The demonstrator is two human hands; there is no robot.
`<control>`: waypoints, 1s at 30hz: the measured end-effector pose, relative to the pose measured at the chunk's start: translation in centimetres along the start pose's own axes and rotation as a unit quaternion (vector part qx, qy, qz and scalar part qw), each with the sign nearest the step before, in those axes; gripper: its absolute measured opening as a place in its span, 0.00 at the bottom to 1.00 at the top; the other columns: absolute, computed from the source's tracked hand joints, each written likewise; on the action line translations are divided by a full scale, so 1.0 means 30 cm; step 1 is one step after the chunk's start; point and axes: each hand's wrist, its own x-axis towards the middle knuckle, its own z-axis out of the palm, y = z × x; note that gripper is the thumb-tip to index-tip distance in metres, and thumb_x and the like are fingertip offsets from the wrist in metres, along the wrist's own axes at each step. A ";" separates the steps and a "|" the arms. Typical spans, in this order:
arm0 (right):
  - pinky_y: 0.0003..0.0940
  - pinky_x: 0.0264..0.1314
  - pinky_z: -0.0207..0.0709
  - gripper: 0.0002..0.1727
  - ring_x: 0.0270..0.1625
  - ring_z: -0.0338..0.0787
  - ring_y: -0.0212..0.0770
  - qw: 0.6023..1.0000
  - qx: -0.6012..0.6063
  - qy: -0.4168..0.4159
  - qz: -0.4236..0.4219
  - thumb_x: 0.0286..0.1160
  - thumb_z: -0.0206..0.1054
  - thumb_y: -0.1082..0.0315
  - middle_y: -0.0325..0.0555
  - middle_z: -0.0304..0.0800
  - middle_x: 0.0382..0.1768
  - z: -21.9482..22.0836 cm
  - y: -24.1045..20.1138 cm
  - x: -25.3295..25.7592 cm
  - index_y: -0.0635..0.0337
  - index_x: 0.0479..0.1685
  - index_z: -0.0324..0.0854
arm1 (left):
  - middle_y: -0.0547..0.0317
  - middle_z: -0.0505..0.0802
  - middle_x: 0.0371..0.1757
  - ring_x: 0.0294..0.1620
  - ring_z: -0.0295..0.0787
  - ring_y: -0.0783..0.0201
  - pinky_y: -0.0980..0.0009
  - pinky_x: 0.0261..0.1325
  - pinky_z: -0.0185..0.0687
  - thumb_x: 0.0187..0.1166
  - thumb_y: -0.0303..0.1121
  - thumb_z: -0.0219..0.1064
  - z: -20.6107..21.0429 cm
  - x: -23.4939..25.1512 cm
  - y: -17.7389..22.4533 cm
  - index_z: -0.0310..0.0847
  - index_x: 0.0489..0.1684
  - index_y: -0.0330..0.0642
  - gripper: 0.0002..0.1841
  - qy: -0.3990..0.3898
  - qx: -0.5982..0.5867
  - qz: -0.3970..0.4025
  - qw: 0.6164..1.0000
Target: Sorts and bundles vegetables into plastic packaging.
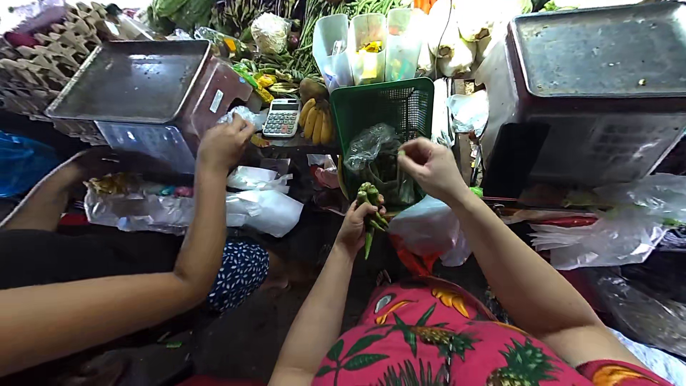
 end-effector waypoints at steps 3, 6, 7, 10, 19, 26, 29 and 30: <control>0.39 0.47 0.93 0.10 0.37 0.95 0.36 0.983 0.128 -0.130 0.032 0.79 0.71 0.68 0.43 0.95 0.39 -0.010 -0.014 -0.095 0.59 0.55 0.87 | 0.57 0.93 0.38 0.35 0.92 0.68 0.71 0.41 0.91 0.73 0.34 0.67 0.058 -0.015 0.015 0.79 0.54 0.40 0.14 -0.021 0.032 0.010 0.999; 0.32 0.48 0.92 0.09 0.39 0.94 0.32 0.986 0.120 -0.112 0.037 0.77 0.74 0.68 0.41 0.94 0.41 -0.008 0.009 -0.161 0.57 0.52 0.89 | 0.60 0.93 0.38 0.37 0.91 0.69 0.71 0.46 0.90 0.76 0.36 0.72 0.119 -0.006 0.016 0.75 0.60 0.37 0.19 -0.061 0.123 -0.005 0.991; 0.31 0.47 0.90 0.10 0.39 0.92 0.32 0.990 0.103 -0.094 0.034 0.75 0.75 0.67 0.42 0.92 0.42 -0.014 0.021 -0.177 0.57 0.51 0.89 | 0.60 0.92 0.39 0.36 0.91 0.69 0.71 0.46 0.90 0.76 0.30 0.72 0.136 0.001 0.011 0.74 0.63 0.35 0.20 -0.072 0.151 -0.011 0.986; 0.34 0.49 0.89 0.15 0.46 0.90 0.36 0.994 0.088 -0.072 0.006 0.76 0.74 0.64 0.45 0.88 0.51 -0.060 0.058 -0.211 0.55 0.60 0.87 | 0.57 0.91 0.40 0.37 0.90 0.66 0.69 0.44 0.90 0.67 0.23 0.77 0.183 0.022 -0.008 0.75 0.63 0.33 0.25 -0.101 0.235 -0.013 0.967; 0.41 0.73 0.78 0.16 0.67 0.84 0.45 0.991 0.084 0.024 -0.105 0.88 0.60 0.61 0.54 0.86 0.59 -0.082 0.171 -0.343 0.65 0.45 0.88 | 0.51 0.92 0.57 0.55 0.92 0.68 0.68 0.60 0.91 0.52 0.28 0.84 0.408 0.029 -0.110 0.52 0.84 0.33 0.54 -0.065 0.413 0.062 0.906; 0.53 0.74 0.76 0.19 0.71 0.82 0.49 0.994 -0.007 0.109 0.033 0.84 0.64 0.53 0.48 0.86 0.66 -0.391 0.236 -0.426 0.54 0.63 0.87 | 0.54 0.91 0.54 0.47 0.93 0.67 0.66 0.49 0.93 0.57 0.28 0.81 0.492 0.015 -0.135 0.60 0.82 0.39 0.46 -0.105 0.512 -0.005 0.853; 0.65 0.67 0.77 0.17 0.65 0.84 0.65 0.940 -0.216 0.177 0.194 0.75 0.74 0.57 0.63 0.88 0.58 -0.561 0.351 -0.446 0.62 0.51 0.91 | 0.54 0.89 0.58 0.51 0.91 0.67 0.67 0.52 0.92 0.56 0.27 0.81 0.493 0.014 -0.138 0.59 0.82 0.40 0.46 -0.088 0.526 0.002 0.846; 0.70 0.68 0.75 0.18 0.67 0.83 0.70 0.922 -0.242 0.151 0.261 0.72 0.77 0.57 0.67 0.87 0.58 -0.595 0.375 -0.445 0.63 0.50 0.91 | 0.55 0.90 0.58 0.51 0.92 0.68 0.68 0.52 0.92 0.56 0.27 0.81 0.492 0.014 -0.142 0.60 0.82 0.40 0.46 -0.080 0.527 0.004 0.846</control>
